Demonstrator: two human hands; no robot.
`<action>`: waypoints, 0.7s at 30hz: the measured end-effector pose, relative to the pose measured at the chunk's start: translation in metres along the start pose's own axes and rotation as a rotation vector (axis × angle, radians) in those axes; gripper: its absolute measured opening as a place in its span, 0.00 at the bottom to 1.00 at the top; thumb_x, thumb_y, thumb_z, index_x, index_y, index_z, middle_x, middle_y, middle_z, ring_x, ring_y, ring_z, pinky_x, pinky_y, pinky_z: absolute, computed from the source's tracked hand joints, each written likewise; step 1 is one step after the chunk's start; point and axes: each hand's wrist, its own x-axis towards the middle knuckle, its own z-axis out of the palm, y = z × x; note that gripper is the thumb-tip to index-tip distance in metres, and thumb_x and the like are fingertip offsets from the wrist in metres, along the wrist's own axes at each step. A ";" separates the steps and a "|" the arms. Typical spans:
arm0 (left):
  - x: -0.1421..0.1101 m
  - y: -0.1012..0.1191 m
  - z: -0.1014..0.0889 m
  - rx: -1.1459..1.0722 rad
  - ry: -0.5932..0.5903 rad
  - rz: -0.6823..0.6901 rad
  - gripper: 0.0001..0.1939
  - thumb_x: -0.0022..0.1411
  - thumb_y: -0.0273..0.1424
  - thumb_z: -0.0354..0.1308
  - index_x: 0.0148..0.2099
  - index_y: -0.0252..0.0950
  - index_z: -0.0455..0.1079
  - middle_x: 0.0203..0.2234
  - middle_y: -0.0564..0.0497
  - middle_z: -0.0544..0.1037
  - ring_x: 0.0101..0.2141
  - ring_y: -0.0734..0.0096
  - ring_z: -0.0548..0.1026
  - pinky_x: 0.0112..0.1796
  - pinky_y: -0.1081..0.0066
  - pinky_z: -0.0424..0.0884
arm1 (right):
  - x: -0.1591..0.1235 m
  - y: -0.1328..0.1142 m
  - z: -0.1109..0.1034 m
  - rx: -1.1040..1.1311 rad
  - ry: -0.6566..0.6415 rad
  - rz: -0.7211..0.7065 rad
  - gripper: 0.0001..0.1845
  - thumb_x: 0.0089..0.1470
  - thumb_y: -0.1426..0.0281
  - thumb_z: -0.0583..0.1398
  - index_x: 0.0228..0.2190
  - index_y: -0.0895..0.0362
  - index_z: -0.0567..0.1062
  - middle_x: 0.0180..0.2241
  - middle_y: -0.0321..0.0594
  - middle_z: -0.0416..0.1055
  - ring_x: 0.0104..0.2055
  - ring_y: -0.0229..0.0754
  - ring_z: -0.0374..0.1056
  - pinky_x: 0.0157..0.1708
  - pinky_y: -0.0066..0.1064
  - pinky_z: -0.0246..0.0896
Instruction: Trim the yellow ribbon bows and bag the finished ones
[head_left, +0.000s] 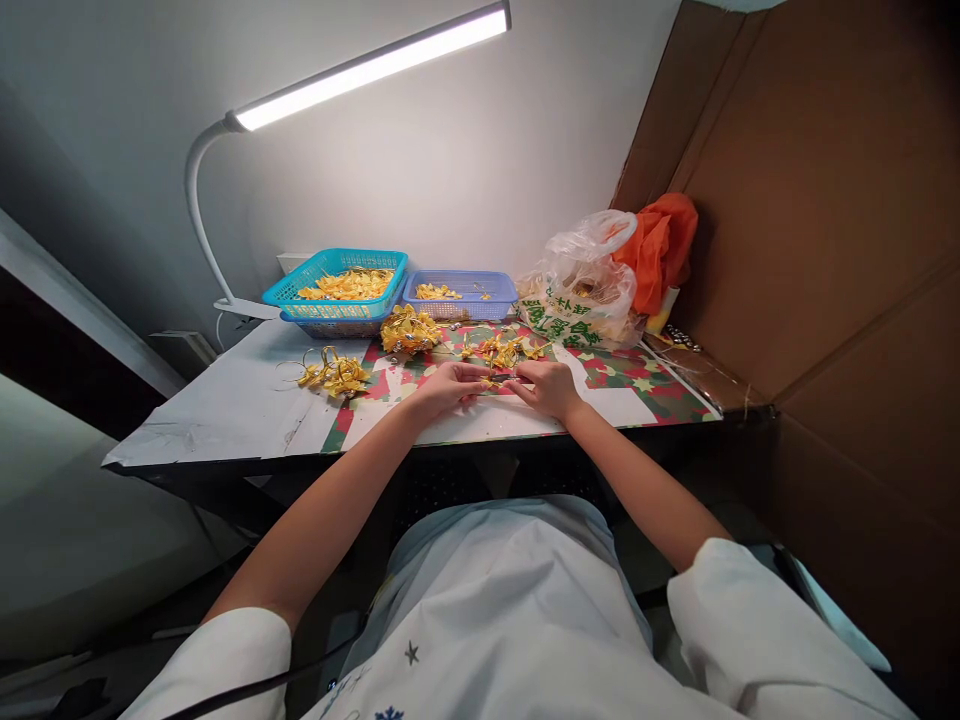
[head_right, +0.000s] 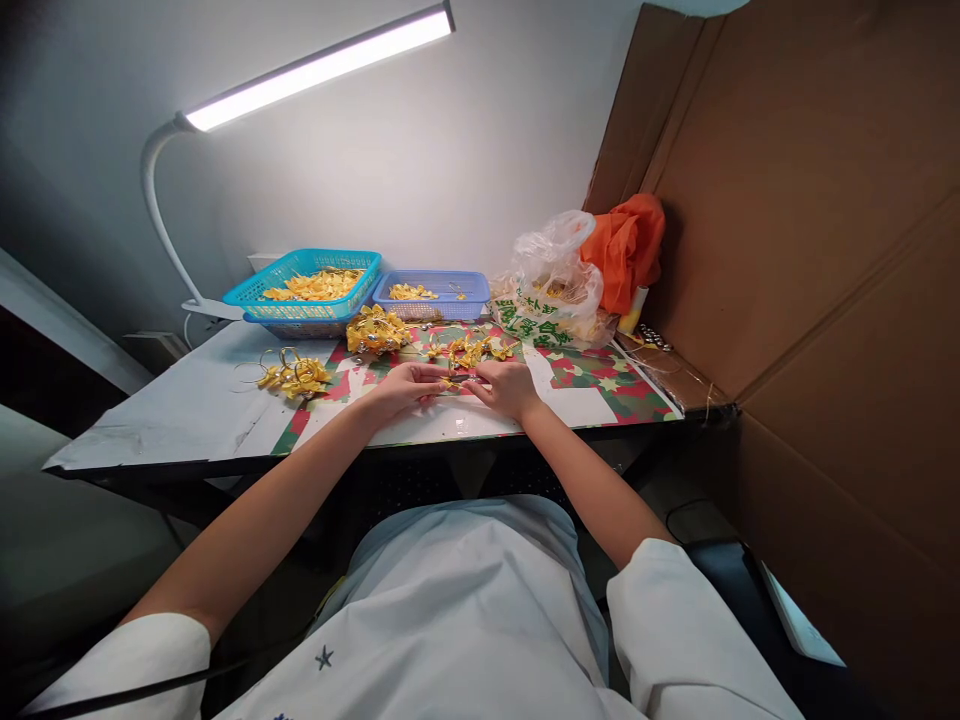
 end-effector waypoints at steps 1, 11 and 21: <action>0.000 0.000 0.000 -0.001 0.008 -0.002 0.26 0.43 0.34 0.73 0.46 0.30 0.78 0.23 0.49 0.79 0.18 0.84 0.63 0.20 0.79 0.57 | 0.000 0.000 0.000 0.001 -0.002 -0.002 0.26 0.62 0.52 0.50 0.24 0.57 0.71 0.24 0.40 0.71 0.27 0.39 0.63 0.27 0.29 0.40; 0.004 -0.003 -0.001 0.026 0.035 0.022 0.26 0.44 0.34 0.73 0.46 0.29 0.77 0.19 0.53 0.75 0.17 0.83 0.63 0.19 0.79 0.58 | 0.002 -0.003 -0.003 0.093 -0.035 0.149 0.23 0.59 0.53 0.53 0.22 0.56 0.68 0.22 0.38 0.69 0.27 0.39 0.62 0.27 0.29 0.40; 0.003 -0.004 0.000 0.080 0.062 0.110 0.29 0.47 0.37 0.71 0.51 0.35 0.70 0.22 0.56 0.73 0.19 0.80 0.68 0.19 0.79 0.64 | 0.000 0.008 -0.009 0.467 -0.054 0.271 0.26 0.56 0.48 0.50 0.18 0.55 0.59 0.17 0.33 0.57 0.23 0.36 0.56 0.26 0.28 0.46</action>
